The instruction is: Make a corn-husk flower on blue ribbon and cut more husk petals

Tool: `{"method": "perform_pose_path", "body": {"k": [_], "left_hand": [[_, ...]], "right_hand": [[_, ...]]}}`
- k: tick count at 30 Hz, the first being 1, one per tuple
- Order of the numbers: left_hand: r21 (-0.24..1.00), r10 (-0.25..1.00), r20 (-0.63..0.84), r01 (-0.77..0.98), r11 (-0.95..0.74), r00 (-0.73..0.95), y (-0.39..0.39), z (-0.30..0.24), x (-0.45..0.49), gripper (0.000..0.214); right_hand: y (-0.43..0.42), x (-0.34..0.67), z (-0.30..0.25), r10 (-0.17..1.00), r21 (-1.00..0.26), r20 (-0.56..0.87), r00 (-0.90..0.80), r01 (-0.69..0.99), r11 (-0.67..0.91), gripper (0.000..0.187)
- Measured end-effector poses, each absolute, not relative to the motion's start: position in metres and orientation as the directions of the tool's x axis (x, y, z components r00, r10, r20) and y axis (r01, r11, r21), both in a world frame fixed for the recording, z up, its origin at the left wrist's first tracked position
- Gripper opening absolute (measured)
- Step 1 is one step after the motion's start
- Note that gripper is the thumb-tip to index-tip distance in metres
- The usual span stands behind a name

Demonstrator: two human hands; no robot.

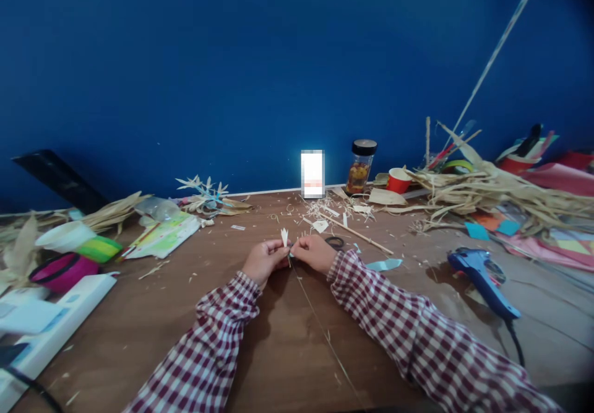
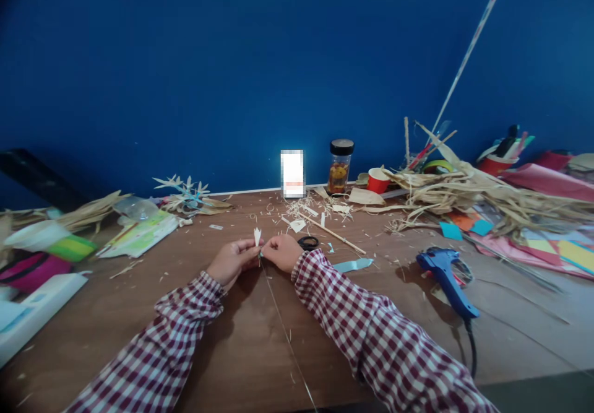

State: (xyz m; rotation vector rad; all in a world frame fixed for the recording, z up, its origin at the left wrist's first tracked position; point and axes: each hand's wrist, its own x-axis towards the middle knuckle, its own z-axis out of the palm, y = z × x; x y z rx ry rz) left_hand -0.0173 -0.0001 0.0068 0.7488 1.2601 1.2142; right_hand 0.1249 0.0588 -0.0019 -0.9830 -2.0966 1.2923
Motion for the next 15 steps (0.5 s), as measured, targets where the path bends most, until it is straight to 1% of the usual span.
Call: {"method": "perform_pose_path", "body": {"k": [5, 8, 10, 13, 15], "left_hand": [[0.884, 0.922, -0.383, -0.312, 0.349, -0.053, -0.007, 0.015, -0.020, 0.018], [0.870, 0.923, -0.380, -0.362, 0.334, -0.061, -0.012, 0.018, -0.021, 0.017], [0.871, 0.924, -0.376, -0.364, 0.330, -0.063, -0.015, 0.019, -0.020, 0.017], [0.883, 0.906, -0.403, -0.317, 0.347, -0.131, -0.017, 0.020, -0.016, 0.025], [0.889, 0.889, -0.417, -0.288, 0.355, -0.189, -0.018, 0.020, -0.013, 0.026]], "right_hand": [[0.063, 0.124, -0.007, 0.775, -0.906, 0.038, -0.630, 0.306, 0.293, 0.023], [0.063, 0.125, -0.006, 0.765, -0.913, 0.032, -0.644, 0.293, 0.284, 0.023], [0.062, 0.125, -0.004, 0.759, -0.915, 0.022, -0.651, 0.293, 0.278, 0.024], [0.060, 0.125, -0.004, 0.757, -0.914, 0.014, -0.653, 0.300, 0.275, 0.024], [0.059, 0.124, -0.004, 0.759, -0.911, 0.013, -0.651, 0.306, 0.278, 0.024]]}}
